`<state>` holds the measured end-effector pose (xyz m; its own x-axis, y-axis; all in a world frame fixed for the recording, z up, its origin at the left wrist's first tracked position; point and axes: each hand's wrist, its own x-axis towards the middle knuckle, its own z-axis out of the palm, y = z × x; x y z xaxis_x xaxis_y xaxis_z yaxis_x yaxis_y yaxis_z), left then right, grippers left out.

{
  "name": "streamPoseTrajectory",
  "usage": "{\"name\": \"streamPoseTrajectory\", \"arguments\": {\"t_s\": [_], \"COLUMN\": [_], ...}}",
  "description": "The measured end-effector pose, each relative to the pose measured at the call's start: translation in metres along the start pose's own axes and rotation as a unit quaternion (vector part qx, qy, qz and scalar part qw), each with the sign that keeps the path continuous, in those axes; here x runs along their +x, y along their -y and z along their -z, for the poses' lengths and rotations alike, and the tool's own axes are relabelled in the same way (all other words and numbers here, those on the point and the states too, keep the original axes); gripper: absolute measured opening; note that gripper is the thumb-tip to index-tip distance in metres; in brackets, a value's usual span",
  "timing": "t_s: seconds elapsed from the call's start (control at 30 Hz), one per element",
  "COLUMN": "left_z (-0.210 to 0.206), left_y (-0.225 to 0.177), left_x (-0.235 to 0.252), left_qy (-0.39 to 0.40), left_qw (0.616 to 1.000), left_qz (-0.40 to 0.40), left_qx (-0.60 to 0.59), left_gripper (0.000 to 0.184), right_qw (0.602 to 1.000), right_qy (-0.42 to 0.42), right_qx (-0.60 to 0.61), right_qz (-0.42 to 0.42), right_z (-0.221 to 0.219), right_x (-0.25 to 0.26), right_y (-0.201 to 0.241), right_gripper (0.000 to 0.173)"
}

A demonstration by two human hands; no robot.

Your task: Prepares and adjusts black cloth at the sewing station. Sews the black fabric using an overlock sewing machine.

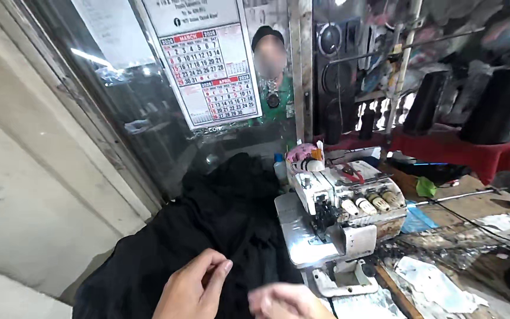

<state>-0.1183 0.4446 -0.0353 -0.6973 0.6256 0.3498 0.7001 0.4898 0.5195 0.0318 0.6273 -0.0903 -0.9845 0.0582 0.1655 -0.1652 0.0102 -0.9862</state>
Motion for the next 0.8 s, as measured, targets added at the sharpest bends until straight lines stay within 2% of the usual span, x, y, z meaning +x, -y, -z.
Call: {"name": "streamPoseTrajectory", "arguments": {"t_s": [0.07,0.13,0.23,0.33,0.4,0.47,0.53,0.6,0.7,0.73,0.8], "left_z": [0.009,0.024,0.051,0.056,0.061,0.069,0.066,0.048,0.006,-0.007,-0.022], "left_y": [-0.013,-0.019,-0.019,0.01,0.03,0.026,0.0,-0.028,-0.06,-0.066,-0.074], "left_x": [0.006,0.004,-0.01,-0.014,-0.01,0.001,0.022,0.048,0.072,0.072,0.057], "left_qy": [0.041,0.069,0.038,0.092,0.077,-0.023,-0.117,-0.169,-0.153,-0.121,-0.021], "left_qw": [0.998,0.996,0.999,0.996,0.995,0.989,0.964,0.934,0.898,0.901,0.938], "left_qz": [0.04,0.044,-0.024,-0.001,0.046,0.071,0.077,0.023,-0.062,-0.076,-0.082], "left_qx": [0.002,0.025,0.03,0.003,-0.048,-0.13,-0.227,-0.315,-0.408,-0.41,-0.337], "left_gripper": [0.034,0.04,0.031,0.029,0.033,0.034,0.03,0.025,0.021,0.021,0.022], "right_qw": [0.991,0.959,0.945,0.924,0.925,0.926,0.923,0.923,0.941,0.951,0.969], "right_qy": [-0.049,-0.105,-0.225,-0.288,-0.281,-0.277,-0.277,-0.268,-0.217,-0.203,-0.201], "right_qx": [0.101,0.22,0.186,0.196,0.217,0.241,0.263,0.277,0.258,0.229,0.132], "right_qz": [-0.067,-0.142,-0.144,-0.161,-0.139,-0.091,-0.051,-0.012,0.033,0.041,0.052], "right_z": [-0.006,-0.009,0.001,0.009,0.01,0.009,0.009,0.011,0.018,0.021,0.026], "right_x": [0.054,0.109,0.174,0.207,0.217,0.224,0.23,0.23,0.205,0.187,0.136], "right_y": [0.006,0.017,0.023,0.043,0.074,0.12,0.158,0.188,0.216,0.218,0.203], "right_gripper": [0.046,0.054,0.049,0.05,0.051,0.045,0.039,0.036,0.039,0.042,0.048]}}
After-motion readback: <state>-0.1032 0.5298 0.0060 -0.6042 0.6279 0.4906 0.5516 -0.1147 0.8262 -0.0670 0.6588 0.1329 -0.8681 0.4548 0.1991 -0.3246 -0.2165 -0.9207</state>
